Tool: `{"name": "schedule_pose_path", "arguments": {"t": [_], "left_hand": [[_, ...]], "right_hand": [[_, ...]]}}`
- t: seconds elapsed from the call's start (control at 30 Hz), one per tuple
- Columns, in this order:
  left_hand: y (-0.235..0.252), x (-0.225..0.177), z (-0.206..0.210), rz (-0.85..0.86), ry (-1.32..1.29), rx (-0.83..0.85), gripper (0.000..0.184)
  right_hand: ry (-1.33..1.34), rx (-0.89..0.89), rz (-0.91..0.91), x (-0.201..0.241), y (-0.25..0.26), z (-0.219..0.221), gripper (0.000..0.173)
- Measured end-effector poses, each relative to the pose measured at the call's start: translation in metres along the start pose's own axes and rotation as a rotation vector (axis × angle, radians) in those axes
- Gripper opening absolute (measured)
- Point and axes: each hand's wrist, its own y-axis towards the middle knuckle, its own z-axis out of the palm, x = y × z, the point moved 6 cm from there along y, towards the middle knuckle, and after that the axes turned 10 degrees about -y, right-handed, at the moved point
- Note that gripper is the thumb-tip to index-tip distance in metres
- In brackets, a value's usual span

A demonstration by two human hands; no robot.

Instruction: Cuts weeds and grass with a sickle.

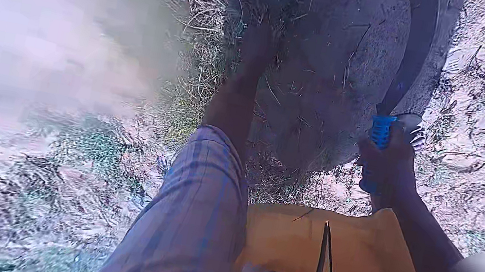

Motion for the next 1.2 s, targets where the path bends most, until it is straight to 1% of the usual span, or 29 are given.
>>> {"name": "schedule_pose_path", "arguments": {"t": [0.07, 0.13, 0.17, 0.2, 0.27, 0.33, 0.37, 0.4, 0.47, 0.5, 0.57, 0.6, 0.63, 0.73, 0.8, 0.87, 0.97, 1.03, 1.1, 1.13, 1.2], "left_hand": [[-0.005, 0.0, -0.002, 0.016, -0.042, 0.014, 0.042], [-0.011, -0.003, -0.005, 0.023, -0.041, 0.027, 0.044], [-0.011, -0.004, -0.004, 0.015, -0.037, 0.029, 0.046], [-0.012, -0.002, -0.002, -0.001, -0.034, 0.033, 0.047], [-0.015, 0.01, -0.002, -0.024, -0.019, 0.027, 0.051], [-0.022, 0.021, -0.002, -0.015, 0.024, -0.006, 0.046], [-0.028, 0.018, -0.003, 0.015, 0.053, -0.02, 0.047], [-0.031, 0.008, -0.009, 0.061, 0.049, -0.048, 0.048], [-0.035, -0.024, -0.024, 0.185, 0.05, -0.115, 0.045], [-0.034, -0.041, -0.025, 0.261, 0.054, -0.122, 0.042], [-0.014, -0.074, -0.019, 0.398, 0.053, -0.135, 0.044], [0.003, -0.084, -0.012, 0.398, 0.034, -0.143, 0.05], [0.02, -0.088, -0.004, 0.36, 0.027, -0.162, 0.058], [0.052, -0.073, 0.011, 0.119, -0.021, -0.207, 0.073], [0.052, -0.059, 0.012, 0.048, -0.014, -0.214, 0.07], [0.045, -0.05, 0.008, 0.025, 0.047, -0.205, 0.067], [0.035, -0.049, 0.0, 0.002, 0.131, -0.155, 0.053], [0.025, -0.046, -0.009, -0.029, 0.081, -0.105, 0.053], [0.024, -0.04, -0.015, 0.0, 0.0, -0.064, 0.054], [0.024, -0.038, -0.015, 0.029, -0.048, -0.051, 0.054], [0.026, -0.027, -0.002, 0.069, -0.074, -0.036, 0.06]], "right_hand": [[-0.111, 0.005, -0.06, 0.031, 0.044, 0.017, 0.043], [-0.293, 0.063, -0.011, 0.042, 0.075, 0.048, 0.053], [-0.38, 0.117, 0.053, 0.034, 0.079, 0.064, 0.057], [-0.438, 0.159, 0.11, 0.017, 0.075, 0.079, 0.058], [-0.461, 0.199, 0.165, -0.013, 0.051, 0.09, 0.054], [-0.352, 0.229, 0.189, -0.036, 0.021, 0.083, 0.047], [-0.292, 0.233, 0.204, -0.049, 0.009, 0.074, 0.044], [-0.241, 0.211, 0.202, -0.056, 0.003, 0.062, 0.042], [-0.194, 0.098, 0.191, -0.062, 0.005, 0.036, 0.039], [-0.17, 0.026, 0.185, -0.06, 0.008, 0.023, 0.04], [-0.129, -0.052, 0.167, -0.047, 0.022, -0.002, 0.043], [-0.112, -0.084, 0.144, -0.041, 0.029, -0.012, 0.043], [-0.11, -0.106, 0.123, -0.037, 0.034, -0.02, 0.042], [-0.12, -0.13, 0.021, -0.038, 0.043, -0.034, 0.041], [-0.163, -0.128, -0.07, -0.04, 0.044, -0.034, 0.04], [-0.211, -0.095, -0.107, -0.037, 0.043, -0.027, 0.038], [-0.235, 0.032, -0.093, -0.015, 0.052, -0.01, 0.036], [-0.264, 0.121, -0.063, 0.006, 0.067, 0.009, 0.038], [-0.338, 0.207, -0.033, 0.023, 0.086, 0.033, 0.047], [-0.388, 0.247, -0.028, 0.023, 0.095, 0.044, 0.052], [-0.496, 0.3, 0.013, -0.002, 0.095, 0.062, 0.055]]}}
